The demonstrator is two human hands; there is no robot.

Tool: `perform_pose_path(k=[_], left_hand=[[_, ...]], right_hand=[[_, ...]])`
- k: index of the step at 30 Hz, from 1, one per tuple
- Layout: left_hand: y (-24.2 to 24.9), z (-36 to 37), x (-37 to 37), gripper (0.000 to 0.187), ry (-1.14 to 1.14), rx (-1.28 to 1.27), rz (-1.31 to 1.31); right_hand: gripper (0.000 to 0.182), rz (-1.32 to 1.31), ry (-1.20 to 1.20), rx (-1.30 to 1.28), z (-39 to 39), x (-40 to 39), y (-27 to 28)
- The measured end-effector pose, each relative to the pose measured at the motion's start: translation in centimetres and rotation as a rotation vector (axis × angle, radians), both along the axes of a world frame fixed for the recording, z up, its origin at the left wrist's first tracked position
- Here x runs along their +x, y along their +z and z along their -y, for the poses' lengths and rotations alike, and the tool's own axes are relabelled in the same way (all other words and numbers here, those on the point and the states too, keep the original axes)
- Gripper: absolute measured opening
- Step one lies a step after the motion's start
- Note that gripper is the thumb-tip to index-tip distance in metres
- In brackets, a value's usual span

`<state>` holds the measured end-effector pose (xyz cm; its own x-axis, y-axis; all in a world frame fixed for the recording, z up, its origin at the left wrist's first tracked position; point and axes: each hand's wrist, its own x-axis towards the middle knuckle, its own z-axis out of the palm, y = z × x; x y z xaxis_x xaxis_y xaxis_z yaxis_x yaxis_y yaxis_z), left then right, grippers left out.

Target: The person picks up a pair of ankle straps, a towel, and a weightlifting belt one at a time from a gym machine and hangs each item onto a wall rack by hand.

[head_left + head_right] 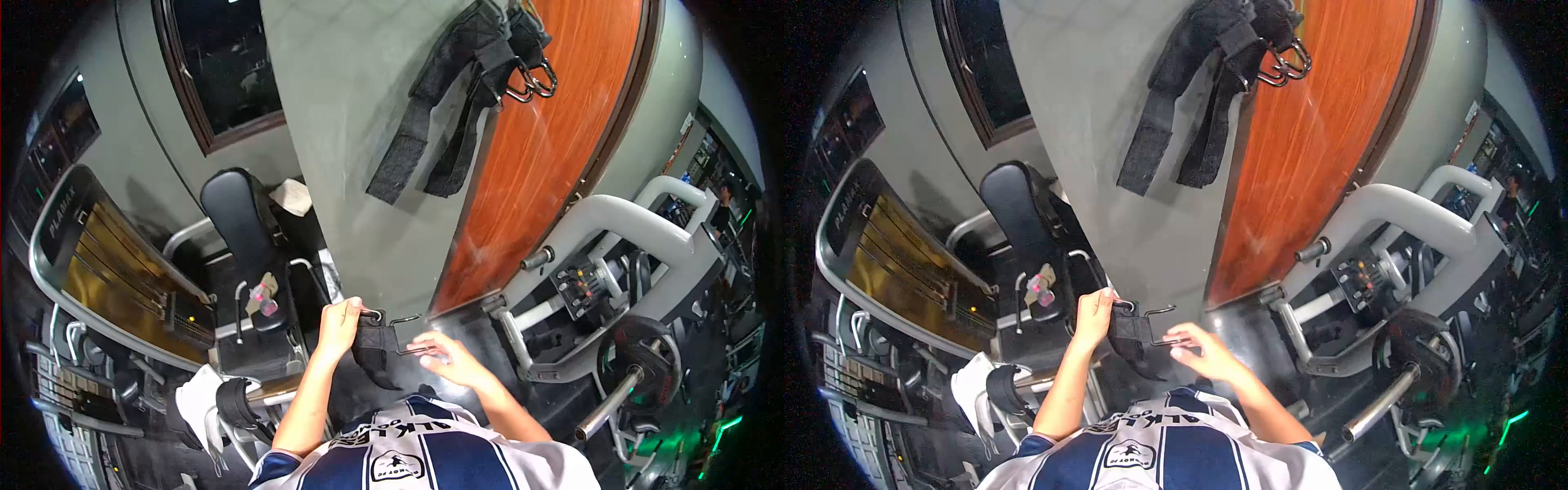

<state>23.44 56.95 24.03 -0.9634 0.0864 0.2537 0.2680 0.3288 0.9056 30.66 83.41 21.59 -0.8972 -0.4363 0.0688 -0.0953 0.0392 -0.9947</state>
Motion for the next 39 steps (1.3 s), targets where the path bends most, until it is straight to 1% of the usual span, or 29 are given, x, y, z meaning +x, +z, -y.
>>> perform_pose_path(k=[1,2,3,4,5,7,8,9,10,11,13,14,15,17,18,19,21,22,23,25,26,29,32,33,35,36,37,38,39], left_hand=[[1.3,-0.1,-0.2,0.06,-0.002,-0.059,-0.059],[1.8,-0.1,-0.9,0.054,-0.018,-0.104,-0.197],[4.1,-0.9,-0.8,0.043,-0.004,-0.184,-0.212],[6.2,-1.7,-0.8,0.039,-0.021,-0.29,-0.271],[8.2,-2.6,-1.0,0.036,-0.038,-0.392,-0.326],[11.2,-4.4,-1.8,0.036,-0.083,-0.402,-0.416],[13.2,-5.3,-2.0,0.035,-0.08,-0.486,-0.473],[14.9,-6.2,-2.3,0.035,-0.084,-0.598,-0.491],[16.5,-7.0,-2.7,0.034,-0.109,-0.64,-0.559],[17.9,-7.9,-3.0,0.033,-0.134,-0.683,-0.627],[19.3,-9.5,-3.6,0.035,-0.136,-0.661,-0.698],[20.1,-10.0,-3.9,0.039,-0.162,-0.623,-0.665],[20.6,-10.5,-4.0,0.039,-0.157,-0.628,-0.673],[21.2,-11.5,-4.3,0.048,-0.184,-0.478,-0.527],[21.2,-11.8,-4.8,0.057,-0.216,-0.371,-0.545],[21.4,-12.2,-5.0,0.057,-0.21,-0.371,-0.551],[22.1,-12.8,-5.6,0.042,-0.236,-0.098,-0.492],[22.8,-13.0,-5.7,0.043,-0.217,-0.073,-0.469],[23.9,-13.0,-5.8,0.044,-0.164,-0.15,-0.511],[25.1,-12.9,-6.8,0.048,-0.133,-0.121,-0.483],[26.1,-12.8,-7.1,0.052,-0.083,-0.166,-0.506],[28.6,-12.2,-8.9,0.046,-0.034,-0.131,-0.477],[30.4,-11.4,-10.7,0.045,0.013,-0.101,-0.478],[30.2,-11.2,-12.1,0.05,0.031,-0.015,-0.537],[30.3,-10.1,-13.8,0.051,0.142,-0.08,-0.569],[30.2,-10.1,-13.8,0.051,0.143,-0.081,-0.567],[30.0,-10.2,-13.5,0.053,0.253,-0.194,-0.556],[29.6,-10.3,-13.3,0.055,0.364,-0.305,-0.543],[28.8,-10.5,-13.2,0.058,0.376,-0.323,-0.565]], right_hand=[[0.031,0.014,-0.075,-0.007,-0.4,-0.9,0.0],[0.031,-0.047,-0.213,0.056,-1.1,-2.2,-0.4],[0.032,-0.105,-0.35,0.12,-1.6,-3.7,-0.6],[0.032,-0.176,-0.459,0.13,-1.8,-4.8,0.6],[0.032,-0.252,-0.469,0.067,-1.7,-5.4,3.5],[0.037,-0.639,-0.408,0.155,-1.7,-7.0,8.1],[0.037,-0.643,-0.404,0.148,-1.6,-7.8,10.1],[0.036,-0.77,-0.334,0.231,-1.5,-8.6,12.0],[0.036,-0.896,-0.263,0.314,-1.6,-9.1,13.7],[0.036,-0.901,-0.261,0.307,-1.9,-9.5,15.1],[0.034,-0.673,-0.063,0.433,-2.6,-9.7,17.2],[0.029,-0.719,-0.118,0.367,-2.9,-9.4,18.1],[0.029,-0.728,-0.118,0.363,-3.4,-9.7,18.5],[0.027,-0.931,-0.188,0.36,-4.7,-10.5,19.3],[0.03,-0.988,-0.237,0.324,-5.3,-11.0,20.2],[0.03,-1.038,-0.283,0.214,-5.8,-11.4,21.4],[0.032,-1.083,-0.4,0.267,-7.3,-12.1,24.7],[0.032,-1.148,-0.452,0.248,-7.8,-12.6,26.5],[0.033,-1.21,-0.504,0.229,-8.1,-13.2,28.2],[0.035,-1.263,-0.586,0.226,-8.7,-14.6,32.0],[0.036,-1.293,-0.622,0.262,-9.0,-15.3,34.0],[0.038,-1.326,-0.683,0.325,-9.2,-18.6,38.9],[0.042,-1.234,-0.77,0.544,-8.7,-20.9,42.8],[0.042,-1.235,-0.771,0.54,-8.4,-21.7,43.5],[0.045,-1.191,-0.797,0.622,-8.1,-23.3,44.6],[0.047,-1.108,-0.769,0.718,-8.0,-24.0,45.0],[0.047,-1.109,-0.766,0.72,-8.1,-24.4,44.8],[0.048,-1.076,-0.729,0.793,-8.3,-24.8,44.5],[0.049,-1.045,-0.691,0.866,-8.2,-24.7,44.4]])
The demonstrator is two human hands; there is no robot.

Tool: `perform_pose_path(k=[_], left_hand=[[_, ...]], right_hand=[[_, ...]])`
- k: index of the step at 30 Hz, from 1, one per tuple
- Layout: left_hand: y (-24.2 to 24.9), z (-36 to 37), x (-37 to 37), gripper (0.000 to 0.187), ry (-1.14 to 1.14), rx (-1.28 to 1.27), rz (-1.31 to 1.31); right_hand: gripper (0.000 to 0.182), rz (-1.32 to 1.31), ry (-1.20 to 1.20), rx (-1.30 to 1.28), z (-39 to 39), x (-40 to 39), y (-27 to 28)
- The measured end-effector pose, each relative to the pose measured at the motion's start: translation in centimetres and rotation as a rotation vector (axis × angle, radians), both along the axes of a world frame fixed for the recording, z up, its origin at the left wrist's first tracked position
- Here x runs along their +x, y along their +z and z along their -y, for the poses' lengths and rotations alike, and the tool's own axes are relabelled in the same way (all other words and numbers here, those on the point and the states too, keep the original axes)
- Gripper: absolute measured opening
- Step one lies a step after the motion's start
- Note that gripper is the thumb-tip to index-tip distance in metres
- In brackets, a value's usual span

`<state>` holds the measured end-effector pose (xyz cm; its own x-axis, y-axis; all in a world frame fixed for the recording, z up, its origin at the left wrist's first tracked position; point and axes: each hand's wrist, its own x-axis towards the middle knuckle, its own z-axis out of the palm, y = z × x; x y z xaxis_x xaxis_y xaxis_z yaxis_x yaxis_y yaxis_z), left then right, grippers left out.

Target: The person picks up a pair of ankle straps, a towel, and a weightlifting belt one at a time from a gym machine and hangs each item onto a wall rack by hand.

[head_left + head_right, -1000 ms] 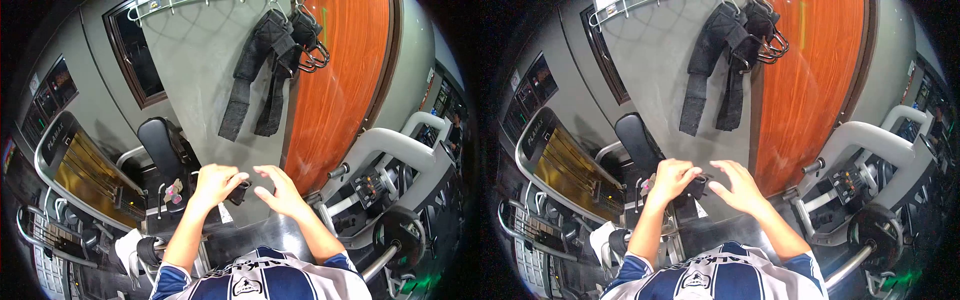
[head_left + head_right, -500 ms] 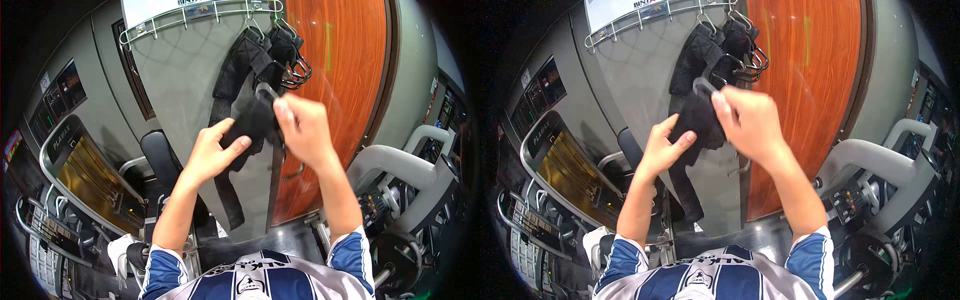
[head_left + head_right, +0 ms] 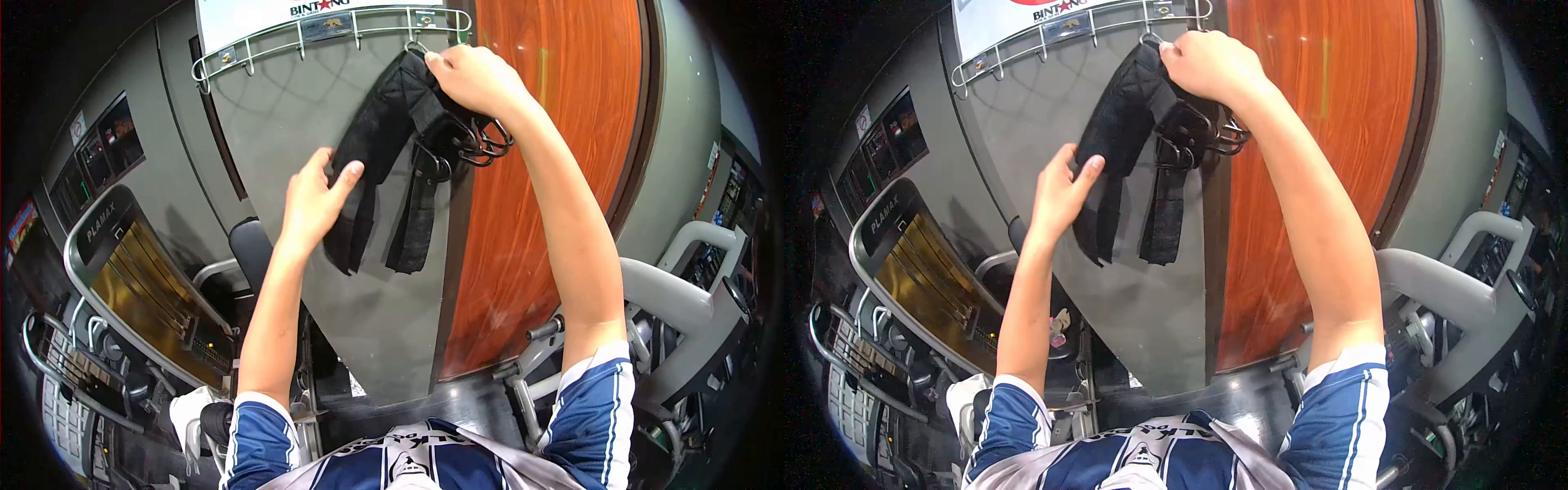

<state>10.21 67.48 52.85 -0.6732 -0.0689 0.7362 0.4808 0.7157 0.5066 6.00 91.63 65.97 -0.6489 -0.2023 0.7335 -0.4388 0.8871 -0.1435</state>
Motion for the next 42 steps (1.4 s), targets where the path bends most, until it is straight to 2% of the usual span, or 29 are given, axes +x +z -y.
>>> perform_pose_path(k=[2,6,8,10,12,14,16,17,18,20,21,25,32,34,35,38,41,42], left_hand=[[-0.8,-0.1,0.3,0.059,0.057,0.017,0.109],[-2.3,-0.9,0.1,0.059,0.03,-0.015,0.091],[-3.1,-1.3,-0.1,0.064,0.18,-0.266,0.199],[-4.4,-1.9,-0.1,0.063,0.164,-0.273,0.268],[-6.0,-2.4,-0.4,0.06,0.164,-0.252,0.208],[-6.1,-3.6,0.1,0.057,0.171,-0.263,0.229],[-8.1,-4.6,-1.1,0.058,0.077,-0.114,0.108],[-8.8,-5.1,-1.4,0.056,0.048,-0.098,0.046],[-9.5,-5.7,-1.6,0.056,0.047,-0.093,0.048],[-11.0,-6.8,-2.2,0.057,-0.108,0.157,-0.127],[-11.8,-7.1,-2.4,0.044,-0.097,0.148,-0.151],[-14.1,-7.2,-2.5,0.048,-0.138,0.16,0.022],[-18.5,-6.6,-2.2,0.05,-0.153,0.36,-0.062],[-20.2,-6.0,-1.9,0.049,-0.248,0.6,-0.06],[-22.7,-4.8,-2.5,0.045,-0.246,0.627,-0.041],[-23.4,-3.9,-0.7,0.04,-0.239,0.73,0.018],[-24.7,-1.9,1.1,0.024,-0.222,0.599,0.013],[-25.3,-0.9,2.3,0.02,-0.209,0.595,0.146]], right_hand=[[0.049,0.021,-0.005,0.025,-0.2,0.3,0.0],[0.051,-0.062,0.031,0.022,-0.7,0.4,-1.4],[0.049,-0.084,-0.025,0.064,-1.2,1.4,-2.3],[0.043,-0.099,-0.027,0.045,-2.1,1.8,-4.1],[0.038,-0.132,0.155,-0.096,-3.3,2.2,-5.6],[0.034,-0.134,0.191,-0.112,-3.9,3.5,-6.7],[0.032,-0.304,0.465,-0.09,-4.8,3.7,-8.3],[0.033,-0.282,0.466,-0.018,-5.3,4.2,-8.6],[0.034,-0.388,0.362,0.096,-5.6,4.4,-9.6],[0.034,-0.376,0.241,0.142,-5.6,4.9,-10.8],[0.032,-0.38,0.196,0.155,-5.7,4.6,-11.3],[0.028,-0.446,0.1,0.166,-6.4,2.7,-11.9],[0.039,-0.468,0.163,0.043,-6.2,4.1,-14.9],[0.041,-0.593,0.193,-0.043,-6.2,5.0,-17.3],[0.04,-0.582,0.249,-0.147,-5.8,5.7,-19.1],[0.033,-0.417,0.574,-0.559,-2.9,7.2,-28.4],[0.023,0.109,0.678,-0.497,2.5,8.6,-34.5],[0.02,0.297,0.721,-0.44,3.9,9.0,-35.5]])
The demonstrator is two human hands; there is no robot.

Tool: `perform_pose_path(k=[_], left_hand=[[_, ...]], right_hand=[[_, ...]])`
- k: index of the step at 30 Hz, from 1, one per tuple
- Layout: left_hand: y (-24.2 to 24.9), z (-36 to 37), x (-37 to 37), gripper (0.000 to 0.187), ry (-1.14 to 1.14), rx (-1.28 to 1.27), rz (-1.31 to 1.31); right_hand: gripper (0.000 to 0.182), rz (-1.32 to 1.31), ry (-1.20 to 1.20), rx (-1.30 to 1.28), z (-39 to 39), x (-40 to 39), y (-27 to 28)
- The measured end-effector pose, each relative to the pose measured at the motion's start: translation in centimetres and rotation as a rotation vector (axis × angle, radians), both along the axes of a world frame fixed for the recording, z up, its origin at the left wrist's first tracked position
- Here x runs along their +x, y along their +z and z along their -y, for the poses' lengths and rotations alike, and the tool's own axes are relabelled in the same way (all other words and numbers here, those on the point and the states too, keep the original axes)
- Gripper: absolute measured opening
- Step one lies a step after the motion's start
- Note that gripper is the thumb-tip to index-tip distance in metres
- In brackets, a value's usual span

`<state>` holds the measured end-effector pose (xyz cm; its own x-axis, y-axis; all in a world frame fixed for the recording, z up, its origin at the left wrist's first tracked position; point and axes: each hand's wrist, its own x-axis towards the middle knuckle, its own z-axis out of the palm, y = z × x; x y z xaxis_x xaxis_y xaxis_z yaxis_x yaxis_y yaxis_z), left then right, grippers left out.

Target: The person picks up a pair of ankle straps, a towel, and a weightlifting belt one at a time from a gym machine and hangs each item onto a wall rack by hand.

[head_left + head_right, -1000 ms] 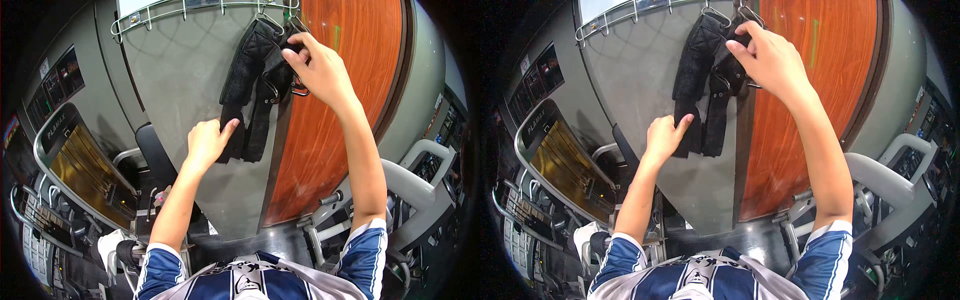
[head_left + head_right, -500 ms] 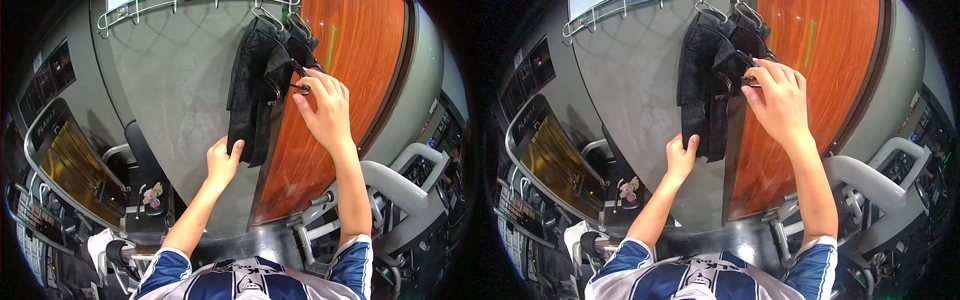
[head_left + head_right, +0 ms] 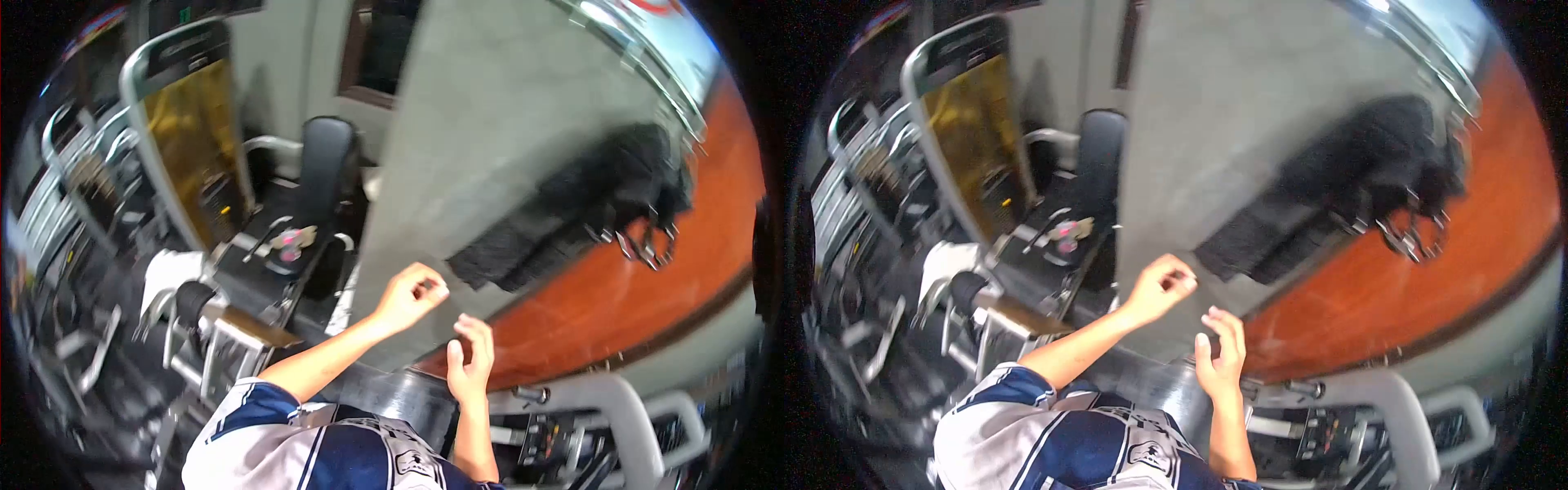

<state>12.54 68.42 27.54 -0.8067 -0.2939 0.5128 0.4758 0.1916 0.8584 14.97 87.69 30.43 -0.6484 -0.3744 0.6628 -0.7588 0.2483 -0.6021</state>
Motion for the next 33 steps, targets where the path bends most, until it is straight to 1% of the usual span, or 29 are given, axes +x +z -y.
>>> perform_pose_path(k=[2,3,4,5,6,8,9,10,11,12,14,15,17,18,19,20,22,23,25,26,28,29,30,31,32,33], left_hand=[[-1.1,2.0,3.8,0.019,-0.048,0.054,0.114],[-1.8,3.4,5.6,0.018,-0.054,-0.001,0.169],[-2.5,4.5,7.6,0.018,-0.068,-0.047,0.232],[-3.9,5.9,9.4,0.02,-0.012,-0.128,0.268],[-5.5,7.1,11.5,0.02,0.043,-0.106,0.286],[-8.7,8.7,16.1,0.02,0.176,0.009,0.297],[-9.2,9.2,18.4,0.02,0.26,0.061,0.295],[-9.3,10.0,20.7,0.019,0.343,0.105,0.291],[-9.2,10.9,22.8,0.018,0.424,0.071,0.274],[-8.8,12.0,24.7,0.016,0.53,-0.021,0.261],[-8.0,15.0,27.9,0.017,0.669,-0.104,0.183],[-7.4,17.1,29.1,0.018,0.782,-0.198,0.126],[-6.9,21.1,31.6,0.02,0.953,-0.144,0.167],[-7.0,22.6,32.6,0.018,1.024,-0.046,0.204],[-8.6,24.0,33.5,0.015,1.05,0.143,0.186],[-11.0,25.4,34.1,0.014,1.071,0.332,0.164],[-14.7,26.4,34.7,0.022,1.09,0.413,0.1],[-16.6,26.9,35.8,0.032,1.072,0.308,0.261],[-17.2,27.9,35.8,0.048,1.055,0.309,0.321],[-18.0,28.5,35.8,0.054,1.048,0.304,0.328],[-16.3,29.3,35.9,0.057,0.999,0.324,0.359],[-15.6,30.0,35.9,0.061,0.962,0.342,0.376],[-15.9,30.9,36.2,0.056,0.927,0.288,0.452],[-16.2,31.5,36.4,0.053,0.925,0.225,0.469],[-16.5,32.0,36.4,0.05,0.921,0.164,0.485],[-15.7,32.4,36.5,0.043,0.892,0.207,0.493]], right_hand=[[0.018,0.161,0.181,0.049,1.5,0.6,-3.3],[0.018,0.312,0.248,0.044,2.0,0.5,-5.4],[0.018,0.44,0.312,0.049,2.7,0.7,-6.1],[0.018,0.549,0.355,0.048,3.4,0.8,-7.3],[0.018,0.652,0.387,0.047,4.5,0.7,-8.3],[0.018,0.656,0.472,0.143,7.2,1.0,-9.8],[0.018,0.645,0.508,0.205,8.6,1.3,-10.2],[0.018,0.653,0.533,0.205,10.4,1.6,-10.3],[0.02,0.634,0.59,0.254,12.3,2.2,-9.9],[0.021,0.622,0.641,0.308,14.1,3.1,-9.5],[0.02,0.548,0.706,0.34,18.6,4.9,-8.6],[0.02,0.522,0.735,0.366,20.7,5.9,-8.2],[0.02,0.503,0.762,0.402,24.7,7.7,-7.2],[0.022,0.486,0.825,0.423,26.3,8.8,-6.6],[0.024,0.467,0.885,0.441,28.0,9.6,-6.3],[0.027,0.309,0.909,0.424,30.0,9.9,-7.1],[0.037,0.334,0.904,0.468,33.4,11.2,-7.3],[0.037,0.342,0.893,0.472,35.0,11.7,-7.8],[0.052,0.425,0.833,0.532,38.3,12.2,-9.7],[0.066,0.454,0.844,0.61,39.7,11.9,-11.1],[0.071,0.774,0.816,0.643,41.9,12.1,-13.1],[0.07,0.912,0.732,0.69,42.8,12.1,-13.9],[0.07,0.916,0.721,0.681,43.5,11.8,-16.3],[0.069,0.959,0.726,0.571,44.0,11.5,-19.4],[0.068,1.0,0.729,0.461,44.4,11.3,-21.1],[0.064,1.021,0.689,0.456,44.7,11.6,-20.4]])
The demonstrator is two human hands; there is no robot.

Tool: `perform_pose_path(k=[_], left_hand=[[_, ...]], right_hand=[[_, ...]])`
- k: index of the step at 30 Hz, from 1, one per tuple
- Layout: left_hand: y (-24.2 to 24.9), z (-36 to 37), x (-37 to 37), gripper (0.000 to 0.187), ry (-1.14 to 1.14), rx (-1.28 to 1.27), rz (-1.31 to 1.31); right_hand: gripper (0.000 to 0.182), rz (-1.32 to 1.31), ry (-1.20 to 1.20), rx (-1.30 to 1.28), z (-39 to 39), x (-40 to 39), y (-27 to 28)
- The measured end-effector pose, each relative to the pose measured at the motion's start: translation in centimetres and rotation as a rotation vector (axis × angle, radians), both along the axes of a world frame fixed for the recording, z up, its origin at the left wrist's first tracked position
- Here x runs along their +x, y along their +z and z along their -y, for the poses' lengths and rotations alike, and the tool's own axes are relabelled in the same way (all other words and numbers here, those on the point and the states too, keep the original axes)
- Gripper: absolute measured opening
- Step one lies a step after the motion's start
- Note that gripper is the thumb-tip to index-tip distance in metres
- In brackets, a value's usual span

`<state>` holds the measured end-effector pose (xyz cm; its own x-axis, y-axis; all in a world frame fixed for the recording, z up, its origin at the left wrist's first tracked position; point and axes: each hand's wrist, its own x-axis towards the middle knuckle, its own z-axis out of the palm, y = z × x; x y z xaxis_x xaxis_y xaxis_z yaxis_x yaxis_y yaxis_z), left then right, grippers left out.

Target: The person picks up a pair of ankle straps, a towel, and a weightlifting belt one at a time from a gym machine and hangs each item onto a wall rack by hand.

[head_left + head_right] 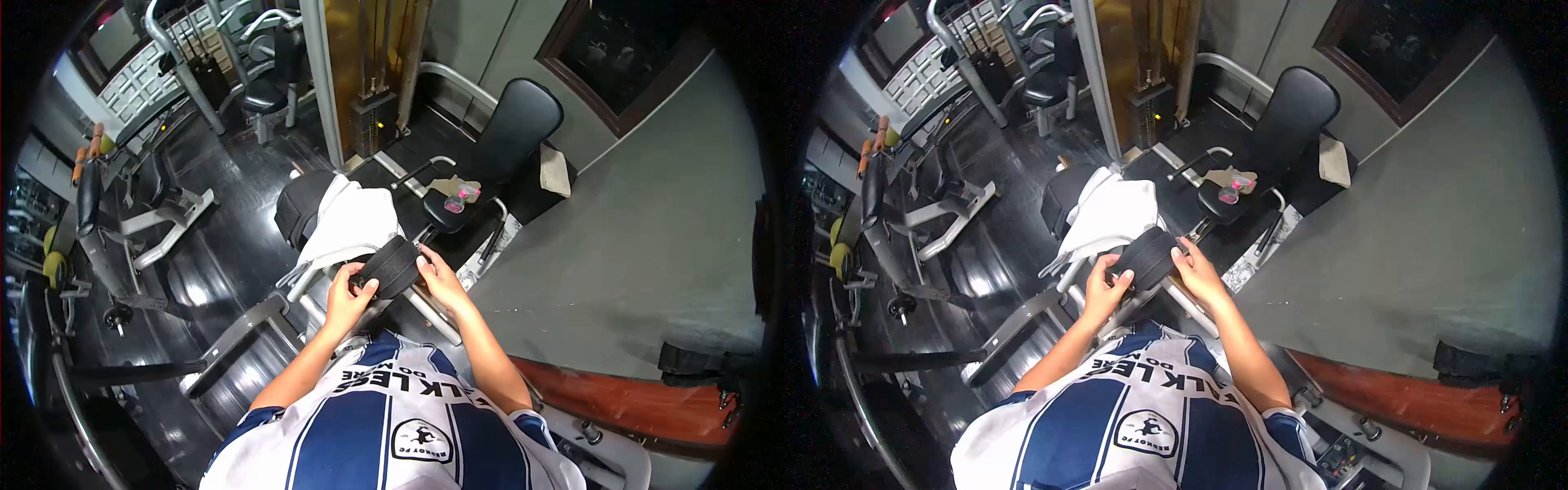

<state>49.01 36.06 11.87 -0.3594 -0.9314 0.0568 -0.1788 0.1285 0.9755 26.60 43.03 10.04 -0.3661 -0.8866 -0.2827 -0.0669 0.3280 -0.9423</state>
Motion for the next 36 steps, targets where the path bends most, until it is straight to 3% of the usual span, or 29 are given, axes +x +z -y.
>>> perform_pose_path(k=[3,5,7,12,16,21,23,27,29,31,36], left_hand=[[1.0,0.8,0.4,0.042,-0.065,0.103,0.1],[0.6,1.3,0.3,0.04,-0.078,0.062,0.073],[0.2,1.4,0.3,0.039,-0.072,0.036,0.063],[-0.2,2.6,0.6,0.032,-0.285,0.156,0.104],[0.8,2.3,0.6,0.03,-0.368,0.202,0.107],[1.8,1.2,1.0,0.028,-0.423,0.198,0.144],[0.6,1.1,1.2,0.025,-0.426,0.166,0.147],[0.0,1.6,1.3,0.025,-0.49,0.242,0.086],[0.2,1.9,1.3,0.026,-0.521,0.255,0.041],[1.8,2.2,1.3,0.028,-0.57,0.502,0.017],[1.8,2.7,1.0,0.027,-0.472,0.591,-0.092]], right_hand=[[0.055,0.221,0.006,0.095,1.2,-0.3,2.8],[0.048,0.236,0.006,0.111,2.0,-0.8,2.5],[0.05,0.228,0.067,0.374,2.5,-1.7,1.5],[0.038,0.425,-0.103,0.14,1.8,-2.4,0.5],[0.008,0.342,-0.241,0.036,1.4,-3.2,1.5],[0.005,0.24,-0.24,-0.012,1.3,-1.6,3.7],[0.006,0.395,-0.226,-0.043,1.1,-1.3,3.1],[0.003,0.439,-0.229,-0.064,0.9,-0.6,2.5],[0.008,0.545,-0.331,-0.152,0.7,-0.4,2.8],[0.008,0.638,-0.336,-0.178,0.5,-0.1,4.1],[0.005,0.858,-0.432,-0.395,0.9,0.9,2.9]])
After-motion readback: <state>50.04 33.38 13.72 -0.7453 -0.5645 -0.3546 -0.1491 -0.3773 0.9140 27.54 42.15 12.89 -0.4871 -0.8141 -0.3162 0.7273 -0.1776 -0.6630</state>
